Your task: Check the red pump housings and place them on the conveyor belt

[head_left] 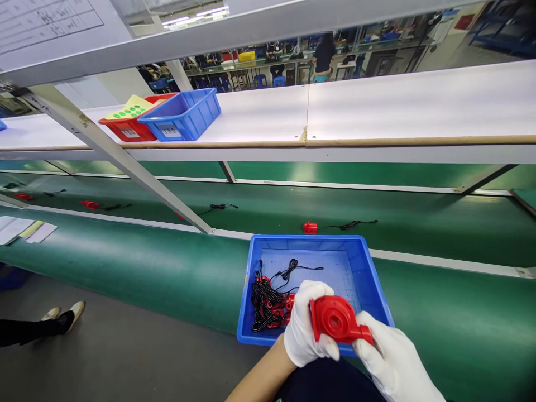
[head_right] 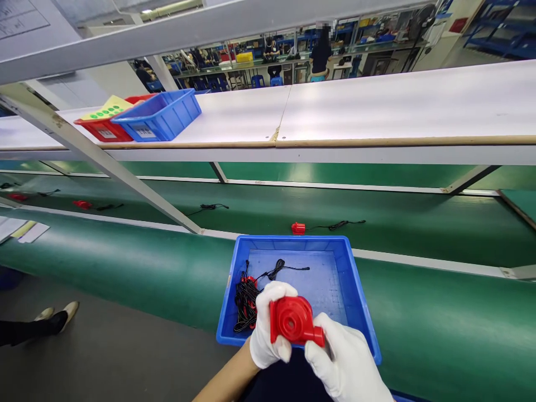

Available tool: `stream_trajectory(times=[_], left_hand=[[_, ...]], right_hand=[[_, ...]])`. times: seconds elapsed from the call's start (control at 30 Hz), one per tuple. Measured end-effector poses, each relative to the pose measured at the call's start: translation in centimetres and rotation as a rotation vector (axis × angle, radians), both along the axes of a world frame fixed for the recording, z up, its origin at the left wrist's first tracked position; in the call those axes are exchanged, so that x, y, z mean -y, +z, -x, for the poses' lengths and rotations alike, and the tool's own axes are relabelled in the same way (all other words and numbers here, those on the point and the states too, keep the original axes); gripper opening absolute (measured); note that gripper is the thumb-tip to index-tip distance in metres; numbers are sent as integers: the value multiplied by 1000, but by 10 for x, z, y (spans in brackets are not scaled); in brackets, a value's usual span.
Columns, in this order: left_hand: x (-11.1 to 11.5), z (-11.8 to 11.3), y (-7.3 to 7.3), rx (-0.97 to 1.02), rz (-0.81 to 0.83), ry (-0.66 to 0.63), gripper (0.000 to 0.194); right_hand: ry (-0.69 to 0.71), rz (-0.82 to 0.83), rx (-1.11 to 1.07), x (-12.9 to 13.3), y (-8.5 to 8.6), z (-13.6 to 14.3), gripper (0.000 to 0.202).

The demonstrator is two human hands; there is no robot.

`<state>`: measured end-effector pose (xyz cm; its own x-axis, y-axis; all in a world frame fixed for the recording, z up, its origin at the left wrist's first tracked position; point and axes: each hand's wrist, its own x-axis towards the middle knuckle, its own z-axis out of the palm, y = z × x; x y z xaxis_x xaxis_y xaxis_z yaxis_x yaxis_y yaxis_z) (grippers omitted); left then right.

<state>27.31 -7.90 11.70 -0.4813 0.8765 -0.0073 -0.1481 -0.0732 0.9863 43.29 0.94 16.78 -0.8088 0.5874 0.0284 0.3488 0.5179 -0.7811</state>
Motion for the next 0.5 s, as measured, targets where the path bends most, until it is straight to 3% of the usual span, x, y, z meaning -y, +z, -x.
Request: stream_trajectory(times=[0.1, 0.23, 0.33, 0.37, 0.43, 0.5], left_hand=[[4, 15, -6, -383, -46, -82, 74], [10, 36, -8, -582, -85, -239, 35], [14, 38, -11, -684, -195, -142, 26], [14, 36, -12, -718, -220, -53, 29], [11, 32, -10, -768, -236, 114, 54], [6, 31, -4, -791, -208, 153, 84]], right_hand=[[16, 57, 81, -2, 6, 1, 43], [215, 137, 43, -8, 6, -4, 39], [323, 88, -29, -15, -2, -11, 32], [335, 80, -32, -17, -4, -13, 34], [332, 109, -19, -20, -7, -16, 40], [272, 180, -27, -22, -9, -18, 43]])
